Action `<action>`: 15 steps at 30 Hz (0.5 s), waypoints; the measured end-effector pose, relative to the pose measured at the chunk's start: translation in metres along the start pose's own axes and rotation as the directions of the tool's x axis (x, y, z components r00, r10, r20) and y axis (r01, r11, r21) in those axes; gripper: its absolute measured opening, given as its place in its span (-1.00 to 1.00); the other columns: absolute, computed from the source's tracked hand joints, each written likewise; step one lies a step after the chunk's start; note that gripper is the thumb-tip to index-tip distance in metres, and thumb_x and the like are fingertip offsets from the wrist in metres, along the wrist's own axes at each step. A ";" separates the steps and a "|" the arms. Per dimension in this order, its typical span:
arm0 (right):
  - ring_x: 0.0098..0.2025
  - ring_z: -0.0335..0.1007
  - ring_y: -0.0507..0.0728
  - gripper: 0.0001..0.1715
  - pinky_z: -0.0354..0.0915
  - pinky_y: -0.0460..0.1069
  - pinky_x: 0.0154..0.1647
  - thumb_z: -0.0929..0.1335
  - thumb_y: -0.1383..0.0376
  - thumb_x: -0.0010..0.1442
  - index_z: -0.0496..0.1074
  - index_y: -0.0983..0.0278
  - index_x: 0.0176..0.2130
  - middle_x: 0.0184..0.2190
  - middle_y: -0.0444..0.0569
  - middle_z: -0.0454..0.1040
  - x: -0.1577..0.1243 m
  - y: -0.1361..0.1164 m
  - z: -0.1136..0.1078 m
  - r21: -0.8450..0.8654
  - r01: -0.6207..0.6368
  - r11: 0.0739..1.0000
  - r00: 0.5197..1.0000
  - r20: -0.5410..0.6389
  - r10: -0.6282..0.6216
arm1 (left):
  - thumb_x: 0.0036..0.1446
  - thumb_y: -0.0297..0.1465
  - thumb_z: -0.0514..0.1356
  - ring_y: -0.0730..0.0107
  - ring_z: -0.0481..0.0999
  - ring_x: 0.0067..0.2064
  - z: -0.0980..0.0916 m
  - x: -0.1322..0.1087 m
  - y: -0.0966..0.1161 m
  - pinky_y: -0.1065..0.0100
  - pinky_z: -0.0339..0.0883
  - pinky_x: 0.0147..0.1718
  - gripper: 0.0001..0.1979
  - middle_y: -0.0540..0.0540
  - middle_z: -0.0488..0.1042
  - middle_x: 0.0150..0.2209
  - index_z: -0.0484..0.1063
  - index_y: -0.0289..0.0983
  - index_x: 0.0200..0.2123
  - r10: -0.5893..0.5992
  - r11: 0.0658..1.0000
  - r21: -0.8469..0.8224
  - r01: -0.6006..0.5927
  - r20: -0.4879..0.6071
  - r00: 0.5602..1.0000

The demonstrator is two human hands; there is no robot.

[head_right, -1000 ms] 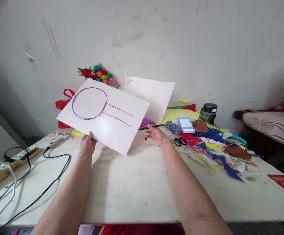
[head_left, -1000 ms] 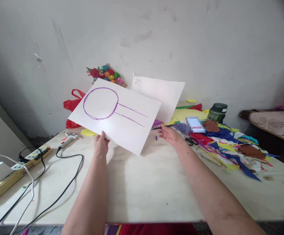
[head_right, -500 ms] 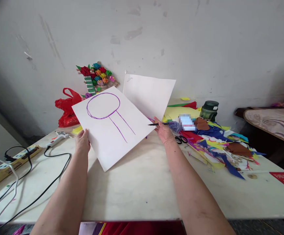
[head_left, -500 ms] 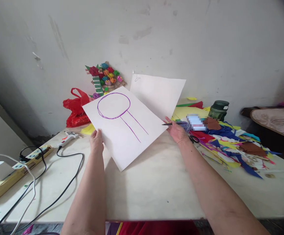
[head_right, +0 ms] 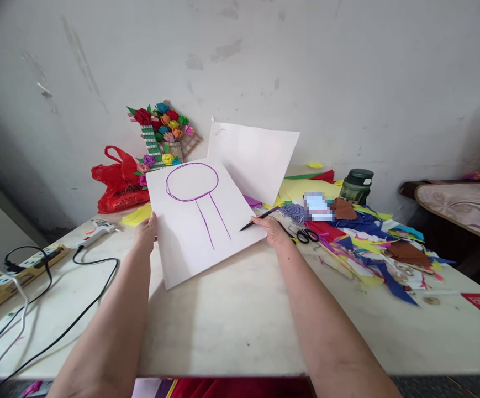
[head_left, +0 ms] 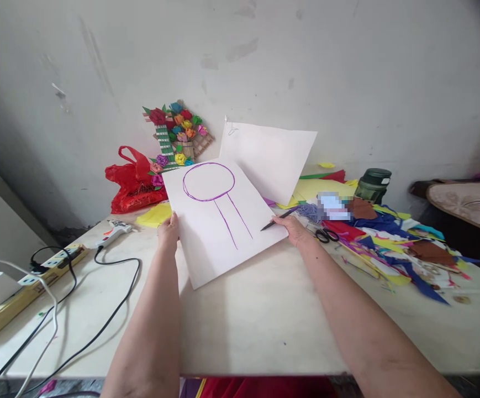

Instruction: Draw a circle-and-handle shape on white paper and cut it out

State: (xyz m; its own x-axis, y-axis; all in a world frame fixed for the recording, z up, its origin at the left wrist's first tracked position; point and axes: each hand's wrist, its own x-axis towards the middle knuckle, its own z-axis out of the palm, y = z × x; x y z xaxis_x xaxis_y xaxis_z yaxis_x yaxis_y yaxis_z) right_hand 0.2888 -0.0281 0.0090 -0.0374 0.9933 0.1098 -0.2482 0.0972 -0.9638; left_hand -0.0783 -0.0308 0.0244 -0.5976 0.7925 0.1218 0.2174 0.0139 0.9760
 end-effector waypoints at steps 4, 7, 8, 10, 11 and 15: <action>-0.45 0.40 0.14 -0.69 0.29 0.05 -0.29 0.52 0.17 -0.34 0.49 0.30 -0.55 -0.56 -0.06 0.51 -0.003 0.004 0.013 0.074 -0.072 0.995 0.996 -0.049 0.076 | 0.09 -0.15 0.04 0.09 0.49 -0.37 -0.002 -0.002 0.007 0.18 0.35 -0.43 -0.64 -0.26 0.47 -0.46 0.43 -0.32 -0.46 -0.087 0.942 0.324 0.089 -0.020 0.996; -0.40 0.42 0.17 -0.68 0.29 0.05 -0.27 0.52 0.17 -0.34 0.48 0.30 -0.55 -0.55 -0.05 0.52 -0.004 0.007 0.019 0.082 -0.060 0.995 0.996 -0.058 0.065 | 0.08 -0.19 0.07 -0.12 0.46 -0.12 0.001 -0.011 0.009 0.03 0.30 -0.23 -0.69 -0.40 0.50 -0.28 0.44 -0.31 -0.42 -0.031 0.924 0.377 0.060 -0.082 0.996; -0.38 0.43 0.19 -0.67 0.29 0.06 -0.27 0.51 0.16 -0.34 0.47 0.30 -0.54 -0.54 -0.03 0.52 -0.004 0.008 0.019 0.088 -0.067 0.994 0.997 -0.044 0.071 | 0.09 -0.19 0.06 -0.15 0.43 -0.07 0.003 -0.015 0.010 -0.01 0.28 -0.18 -0.69 -0.42 0.49 -0.23 0.44 -0.30 -0.39 -0.017 0.920 0.387 0.056 -0.104 0.994; -0.31 0.44 0.22 -0.65 0.30 0.07 -0.27 0.50 0.13 -0.32 0.48 0.29 -0.50 -0.48 -0.01 0.54 -0.003 0.009 0.017 0.094 -0.078 0.992 0.996 -0.027 0.081 | 0.10 -0.18 0.05 -0.17 0.41 -0.04 0.006 -0.020 0.009 -0.05 0.24 -0.15 -0.69 -0.44 0.48 -0.20 0.44 -0.28 -0.38 -0.004 0.915 0.398 0.061 -0.143 0.990; -0.27 0.44 0.22 -0.64 0.30 0.07 -0.25 0.49 0.13 -0.31 0.48 0.27 -0.47 -0.44 -0.01 0.55 -0.002 0.009 0.015 0.083 -0.068 0.994 0.996 -0.049 0.072 | 0.10 -0.17 0.05 -0.17 0.41 -0.04 0.007 -0.021 0.009 -0.07 0.23 -0.14 -0.69 -0.44 0.48 -0.20 0.44 -0.28 -0.39 -0.001 0.915 0.399 0.066 -0.160 0.987; -0.12 0.41 0.19 -0.62 0.27 0.06 -0.14 0.48 0.13 -0.26 0.48 0.21 -0.37 -0.36 -0.09 0.54 0.003 0.005 0.009 -0.041 0.105 0.994 0.960 -0.257 -0.112 | 0.08 -0.18 0.09 -0.14 0.42 -0.05 0.007 -0.017 0.007 -0.08 0.21 -0.12 -0.71 -0.40 0.49 -0.26 0.41 -0.26 -0.49 0.021 0.919 0.390 0.062 -0.204 0.979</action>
State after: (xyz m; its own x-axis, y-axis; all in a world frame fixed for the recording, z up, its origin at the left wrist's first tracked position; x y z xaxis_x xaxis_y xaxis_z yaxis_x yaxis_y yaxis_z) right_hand 0.2787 -0.0250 0.0069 0.2411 0.9587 0.1507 -0.2109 0.2033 -0.9561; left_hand -0.0609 -0.0403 0.0282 -0.7381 0.6512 0.1766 0.4635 0.2992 0.8341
